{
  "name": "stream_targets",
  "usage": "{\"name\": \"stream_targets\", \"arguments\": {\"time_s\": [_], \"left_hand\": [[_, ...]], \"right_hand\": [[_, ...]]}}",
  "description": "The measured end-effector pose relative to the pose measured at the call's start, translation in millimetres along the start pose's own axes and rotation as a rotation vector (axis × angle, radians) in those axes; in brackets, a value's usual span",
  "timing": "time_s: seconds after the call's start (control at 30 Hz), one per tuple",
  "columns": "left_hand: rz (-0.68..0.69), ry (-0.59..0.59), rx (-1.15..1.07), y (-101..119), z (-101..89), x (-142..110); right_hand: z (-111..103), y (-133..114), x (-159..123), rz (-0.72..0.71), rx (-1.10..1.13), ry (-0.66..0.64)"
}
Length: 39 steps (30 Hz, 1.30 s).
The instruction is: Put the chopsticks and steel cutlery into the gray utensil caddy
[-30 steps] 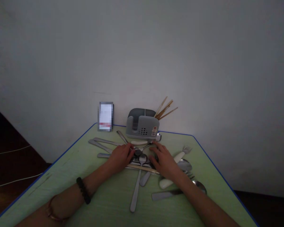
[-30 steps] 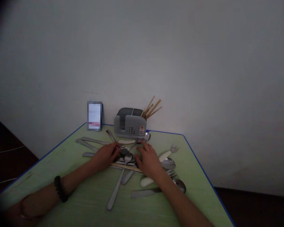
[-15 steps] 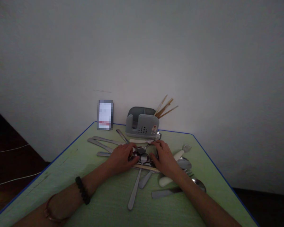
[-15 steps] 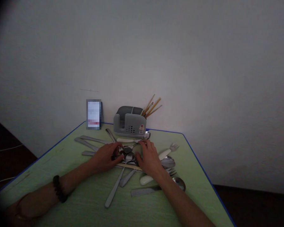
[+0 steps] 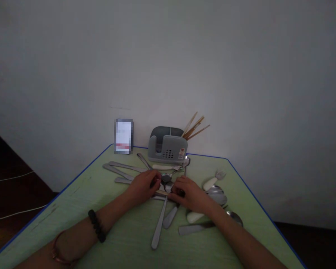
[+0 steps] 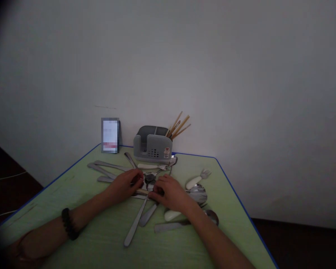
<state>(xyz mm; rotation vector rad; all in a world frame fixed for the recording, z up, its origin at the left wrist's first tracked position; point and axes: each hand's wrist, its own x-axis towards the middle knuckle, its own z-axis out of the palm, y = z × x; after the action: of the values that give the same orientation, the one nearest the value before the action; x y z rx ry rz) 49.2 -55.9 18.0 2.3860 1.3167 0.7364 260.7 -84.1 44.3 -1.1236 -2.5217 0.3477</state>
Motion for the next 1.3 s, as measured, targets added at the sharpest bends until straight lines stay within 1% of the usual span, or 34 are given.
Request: {"name": "stream_targets", "arguments": {"time_s": [0.2,0.3,0.37,0.47,0.53,0.57,0.63,0.7,0.73,0.8,0.87,0.9,0.97,1.1,1.2,1.3], "left_hand": [[0.027,0.062,-0.03,4,-3.4,0],[0.076,0.081,-0.032,4,-6.0,0],[0.122,0.036,-0.007,4,-7.4,-1],[0.227,-0.068,0.063,5,-7.6,-3],[0.302,-0.094,0.115,5,-6.8,-4],[0.329,-0.082,0.137,5,-6.6,-4],[0.344,-0.01,0.166,4,-6.6,-4],[0.324,0.102,0.154,2,-7.2,-3],[0.305,0.162,0.126,2,-7.6,-2],[0.253,0.265,0.034,1,-7.8,-2],[0.199,0.312,-0.065,0,-7.3,-2],[0.177,0.316,-0.1,0,-6.8,-2],[0.126,0.314,-0.144,1,-6.1,-1],[0.026,0.352,-0.22,3,-6.7,1],[0.06,0.333,-0.238,4,-7.2,1],[0.133,0.291,-0.221,5,-6.3,-1]], "right_hand": [[1,3,0,0.034,0.014,0.019],[1,4,-1,0.033,-0.012,0.078],[2,5,-2,0.053,-0.032,0.14],[3,6,-4,0.165,-0.032,0.24],[2,5,-4,0.221,-0.024,0.283],[1,5,-4,0.225,-0.018,0.291],[0,4,-3,0.214,0.007,0.293],[-1,4,-2,0.222,0.078,0.315],[-1,5,-2,0.249,0.139,0.354],[0,9,-2,0.346,0.311,0.488],[2,16,-2,0.435,0.494,0.594],[3,19,-2,0.454,0.564,0.612],[5,23,-3,0.44,0.646,0.581],[7,23,-3,0.369,0.701,0.491],[8,22,-2,0.348,0.739,0.462],[9,25,-2,0.357,0.744,0.489]]}}
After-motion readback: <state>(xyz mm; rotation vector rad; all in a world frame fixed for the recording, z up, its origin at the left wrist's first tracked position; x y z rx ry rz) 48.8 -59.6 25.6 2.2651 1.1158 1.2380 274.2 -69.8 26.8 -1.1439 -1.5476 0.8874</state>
